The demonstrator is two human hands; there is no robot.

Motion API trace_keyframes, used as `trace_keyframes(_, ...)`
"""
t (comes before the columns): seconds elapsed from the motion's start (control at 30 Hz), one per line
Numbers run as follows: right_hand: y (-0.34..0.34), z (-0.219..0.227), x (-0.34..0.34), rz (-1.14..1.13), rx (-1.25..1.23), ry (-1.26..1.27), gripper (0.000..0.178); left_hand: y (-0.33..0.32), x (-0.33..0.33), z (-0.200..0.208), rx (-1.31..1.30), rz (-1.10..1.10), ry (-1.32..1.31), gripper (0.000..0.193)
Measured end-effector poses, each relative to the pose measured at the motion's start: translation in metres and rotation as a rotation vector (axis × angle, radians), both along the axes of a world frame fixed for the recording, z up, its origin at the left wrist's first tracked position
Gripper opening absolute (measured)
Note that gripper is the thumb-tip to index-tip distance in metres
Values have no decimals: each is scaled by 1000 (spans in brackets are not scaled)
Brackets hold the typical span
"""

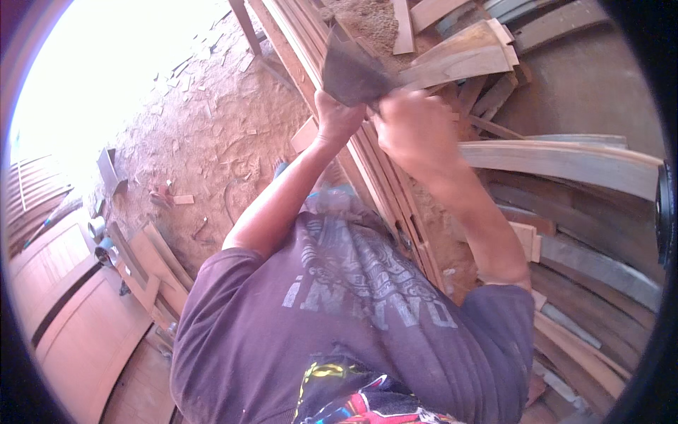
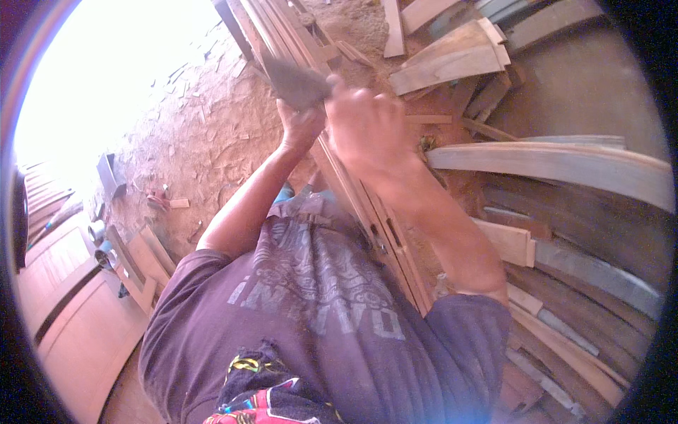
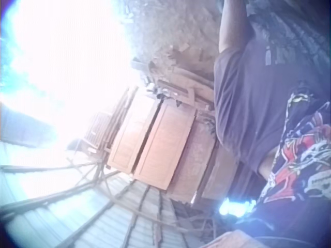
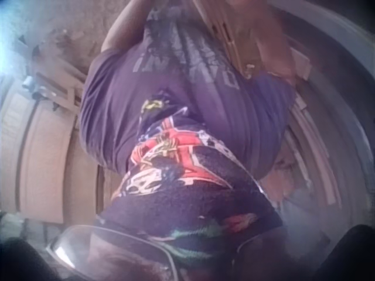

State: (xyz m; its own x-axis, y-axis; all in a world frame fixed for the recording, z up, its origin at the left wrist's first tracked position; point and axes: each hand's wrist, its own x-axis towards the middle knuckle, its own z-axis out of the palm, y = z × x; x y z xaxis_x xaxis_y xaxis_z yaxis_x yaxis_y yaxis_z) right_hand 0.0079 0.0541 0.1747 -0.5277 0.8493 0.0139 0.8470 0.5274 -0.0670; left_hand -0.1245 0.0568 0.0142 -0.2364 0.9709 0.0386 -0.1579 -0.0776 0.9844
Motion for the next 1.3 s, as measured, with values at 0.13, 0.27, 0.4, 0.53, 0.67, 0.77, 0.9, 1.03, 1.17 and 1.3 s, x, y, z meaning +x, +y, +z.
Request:
trace_keyframes(0.13,4,-3,27,88,-16,116,25,24,-15,1,346,168,231,19)
trace_keyframes(0.27,-8,9,46,-99,-164,296,24,27,-31,31,-5,166,-100,22)
trace_keyframes(0.4,-11,19,54,-128,-87,497,22,17,-24,63,125,215,-39,20)
trace_keyframes(0.53,-11,42,42,-83,-86,679,21,6,-13,19,194,226,-45,22)
trace_keyframes(0.67,-9,53,18,26,26,665,21,8,-4,-3,322,290,315,15)
trace_keyframes(0.77,-8,26,3,49,-48,97,28,6,-8,-15,455,297,635,19)
trace_keyframes(0.9,4,-9,21,32,-166,200,33,-6,-8,-10,410,282,625,11)
trace_keyframes(1.03,-1,-17,69,-149,-218,525,24,21,-23,8,168,199,102,9)
trace_keyframes(1.17,-34,-24,111,-558,-283,934,23,23,-38,74,124,188,-119,21)
trace_keyframes(1.3,-52,-56,152,-803,-563,1146,16,28,-58,92,191,73,-226,34)
